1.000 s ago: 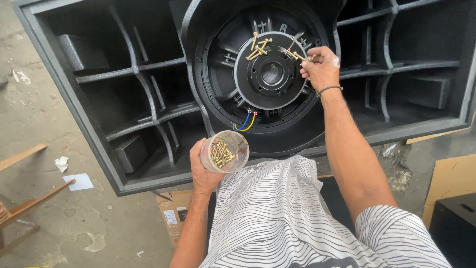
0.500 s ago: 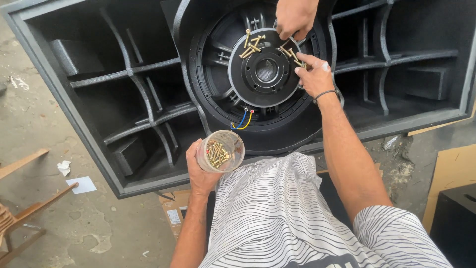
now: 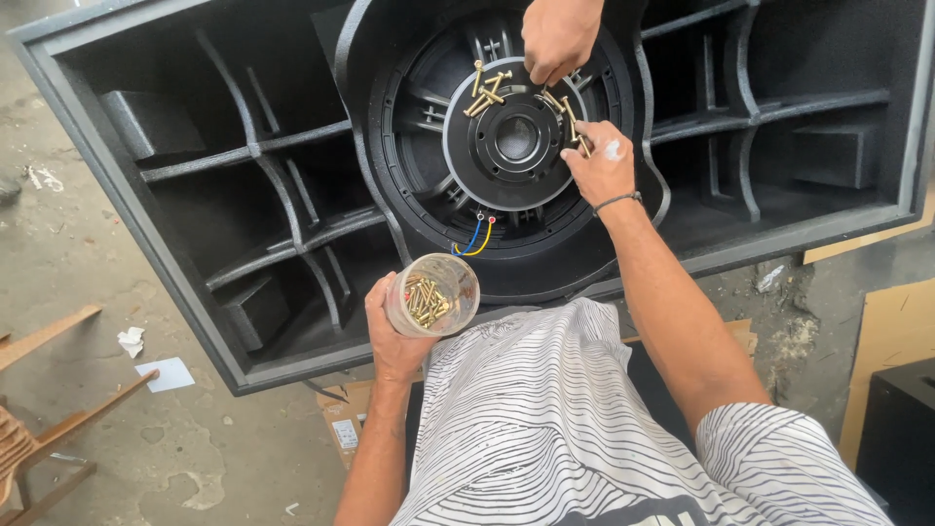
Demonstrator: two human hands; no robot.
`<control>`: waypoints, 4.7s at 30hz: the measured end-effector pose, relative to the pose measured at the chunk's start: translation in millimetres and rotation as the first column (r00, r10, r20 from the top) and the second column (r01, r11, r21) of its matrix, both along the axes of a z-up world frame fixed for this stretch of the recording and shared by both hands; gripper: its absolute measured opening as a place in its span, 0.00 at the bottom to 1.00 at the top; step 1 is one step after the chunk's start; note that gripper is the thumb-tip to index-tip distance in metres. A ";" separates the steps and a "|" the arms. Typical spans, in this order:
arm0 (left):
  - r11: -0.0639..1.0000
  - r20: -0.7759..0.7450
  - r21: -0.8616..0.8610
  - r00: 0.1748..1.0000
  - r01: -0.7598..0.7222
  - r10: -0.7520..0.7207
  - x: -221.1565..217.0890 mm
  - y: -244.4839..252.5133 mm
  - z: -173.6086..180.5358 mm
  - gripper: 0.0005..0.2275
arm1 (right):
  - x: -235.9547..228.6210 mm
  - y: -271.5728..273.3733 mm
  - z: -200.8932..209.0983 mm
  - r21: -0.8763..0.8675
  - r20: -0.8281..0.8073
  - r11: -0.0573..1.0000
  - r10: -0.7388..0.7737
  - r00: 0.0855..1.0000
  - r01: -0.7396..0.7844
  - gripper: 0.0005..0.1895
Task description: Mounting a speaker driver into a cabinet by connecting wires and positioning screws.
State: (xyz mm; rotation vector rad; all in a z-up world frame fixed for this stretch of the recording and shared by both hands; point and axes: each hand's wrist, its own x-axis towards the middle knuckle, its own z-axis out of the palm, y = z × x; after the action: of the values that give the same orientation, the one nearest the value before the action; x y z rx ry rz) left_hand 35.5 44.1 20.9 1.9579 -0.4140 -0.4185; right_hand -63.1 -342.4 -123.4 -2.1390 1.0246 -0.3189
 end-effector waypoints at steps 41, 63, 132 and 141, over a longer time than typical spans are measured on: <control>0.998 0.027 -0.033 0.998 0.052 -0.051 0.6 4.0 -2.8 0.45 | 74.3 36.6 77.1 -0.235 0.212 0.945 0.277 0.937 -0.226 0.06; 0.990 0.112 -0.095 0.989 0.104 -0.094 11.5 5.9 -3.9 0.44 | 145.2 4.8 135.6 0.446 -0.222 0.888 0.233 0.947 -0.114 0.04; 0.871 -0.113 0.238 0.903 0.430 -0.415 187.5 -269.4 -75.1 0.05 | -246.1 208.1 278.6 0.364 -0.037 0.762 -0.562 0.826 0.535 0.16; 0.714 0.251 -0.284 0.768 0.640 -0.589 76.1 -251.5 76.0 0.08 | -210.8 190.4 282.8 0.085 -0.050 0.870 -0.483 0.874 0.486 0.13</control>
State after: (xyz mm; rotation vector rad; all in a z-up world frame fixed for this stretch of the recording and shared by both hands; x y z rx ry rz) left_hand 111.6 -207.5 96.9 1.4521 -1.1801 -0.5794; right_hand -273.9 -152.0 159.4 -1.7787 1.5617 -0.4680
